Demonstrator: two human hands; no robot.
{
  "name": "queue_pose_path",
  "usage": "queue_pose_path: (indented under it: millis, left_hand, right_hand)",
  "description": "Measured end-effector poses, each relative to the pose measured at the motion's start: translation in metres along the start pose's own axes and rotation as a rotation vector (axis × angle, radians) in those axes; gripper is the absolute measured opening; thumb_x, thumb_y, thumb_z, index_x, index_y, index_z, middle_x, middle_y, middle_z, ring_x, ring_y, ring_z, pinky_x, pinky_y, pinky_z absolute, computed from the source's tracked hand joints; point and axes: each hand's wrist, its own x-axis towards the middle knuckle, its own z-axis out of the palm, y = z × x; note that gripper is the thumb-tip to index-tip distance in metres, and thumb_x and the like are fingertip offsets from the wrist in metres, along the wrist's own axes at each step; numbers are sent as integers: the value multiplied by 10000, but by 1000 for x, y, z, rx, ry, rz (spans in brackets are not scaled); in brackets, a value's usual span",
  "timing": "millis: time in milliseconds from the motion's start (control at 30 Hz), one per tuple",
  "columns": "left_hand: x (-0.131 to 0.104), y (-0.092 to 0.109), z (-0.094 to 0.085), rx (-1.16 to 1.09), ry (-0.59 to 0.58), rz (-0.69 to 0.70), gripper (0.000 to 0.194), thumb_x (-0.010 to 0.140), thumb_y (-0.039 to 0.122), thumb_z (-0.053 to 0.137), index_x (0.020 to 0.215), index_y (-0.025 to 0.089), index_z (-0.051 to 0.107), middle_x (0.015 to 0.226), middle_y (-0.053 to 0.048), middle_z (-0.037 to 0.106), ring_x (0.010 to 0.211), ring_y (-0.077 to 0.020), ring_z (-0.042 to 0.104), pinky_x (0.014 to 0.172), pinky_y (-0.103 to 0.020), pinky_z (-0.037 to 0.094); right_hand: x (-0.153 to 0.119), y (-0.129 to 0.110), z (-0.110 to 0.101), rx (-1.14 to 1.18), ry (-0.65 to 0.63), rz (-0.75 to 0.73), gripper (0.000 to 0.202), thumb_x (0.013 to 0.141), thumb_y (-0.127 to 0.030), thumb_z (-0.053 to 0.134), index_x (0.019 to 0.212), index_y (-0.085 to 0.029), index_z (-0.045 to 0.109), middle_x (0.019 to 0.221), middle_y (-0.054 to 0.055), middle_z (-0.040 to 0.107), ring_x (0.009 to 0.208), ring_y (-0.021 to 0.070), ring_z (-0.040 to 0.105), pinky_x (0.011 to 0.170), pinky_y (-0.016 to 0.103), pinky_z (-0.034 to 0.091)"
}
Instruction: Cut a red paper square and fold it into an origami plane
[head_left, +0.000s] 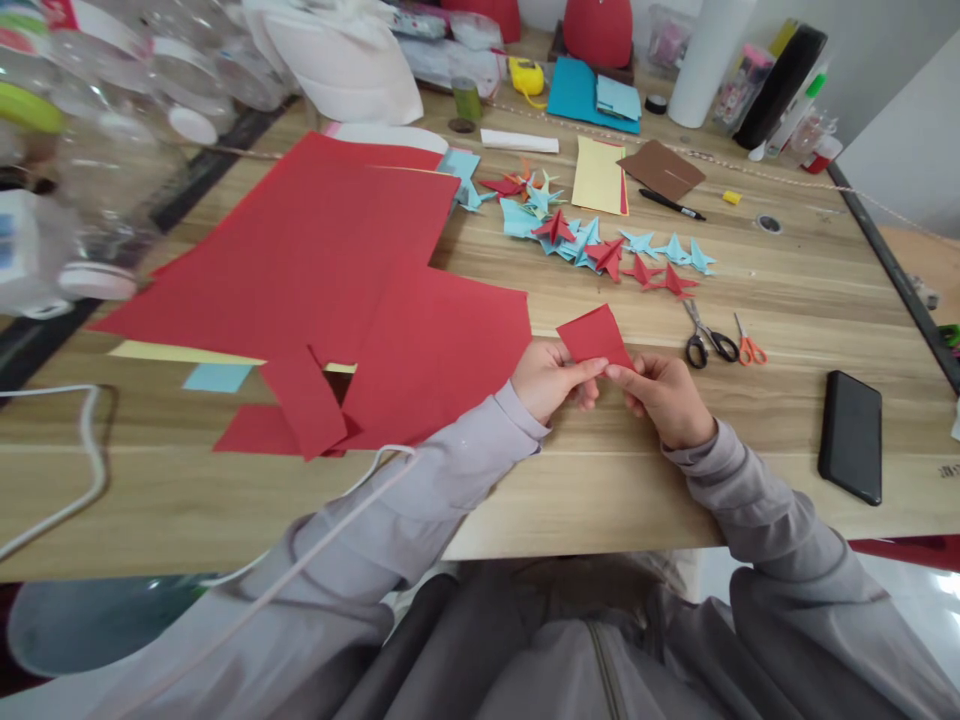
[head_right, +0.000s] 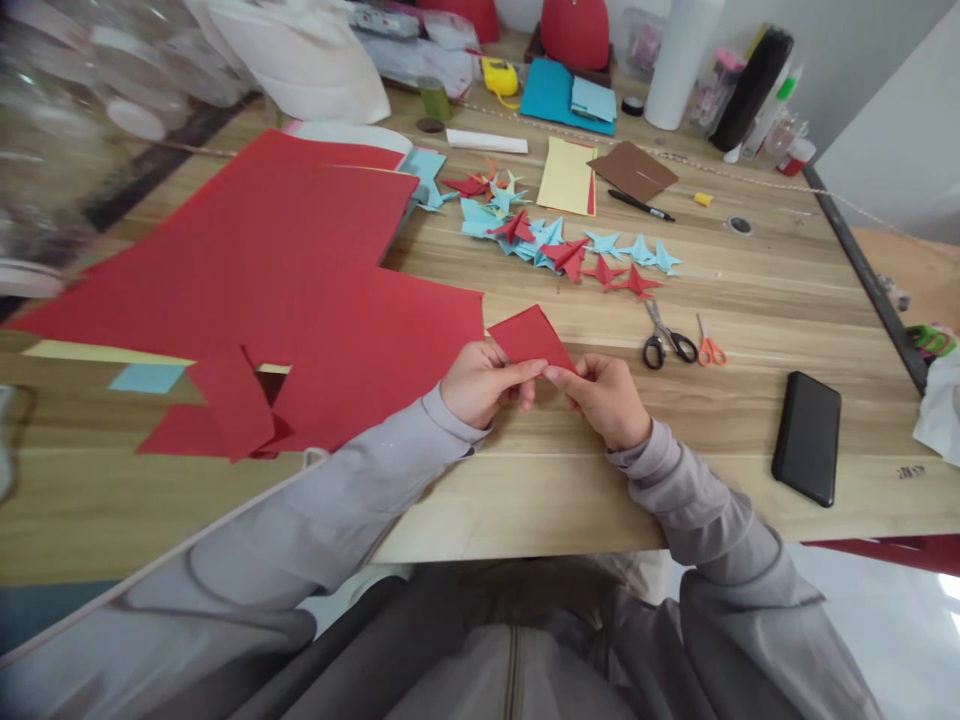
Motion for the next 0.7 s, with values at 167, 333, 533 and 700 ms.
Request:
queue_pose_path:
  millis: [167, 333, 533, 700]
  left_hand:
    - [1, 2, -1, 4, 36, 38, 270, 645, 284, 766, 541, 112, 586, 395, 10, 556, 314, -77, 485, 337, -190, 362]
    - [1, 5, -4, 2, 67, 53, 313, 616, 301, 779, 489, 117, 560, 387, 1, 550, 320, -77, 482, 346, -193, 370]
    - [0, 8, -4, -8, 58, 56, 358, 567, 346, 806, 452, 121, 552, 380, -7, 541, 332, -85, 484, 360, -208, 386]
    - [1, 4, -4, -29, 63, 91, 344, 556, 344, 811, 481, 118, 564, 392, -5, 549, 335, -84, 485, 359, -202, 391]
  right_hand:
    - [2, 1, -2, 32, 34, -25, 499, 527, -510, 819, 459, -189, 443, 348, -55, 472, 306, 44, 347, 323, 200, 230]
    - [4, 2, -3, 73, -11, 8, 454, 513, -498, 829, 500, -175, 511, 398, -40, 529, 321, 52, 402, 319, 193, 254]
    - [6, 5, -6, 96, 45, -57, 501, 621, -526, 767, 461, -184, 438, 332, -58, 448, 285, 39, 337, 309, 193, 217]
    - [5, 1, -5, 156, -51, -4, 449, 654, -587, 710, 587, -163, 578, 486, -11, 594, 372, 69, 493, 362, 190, 362]
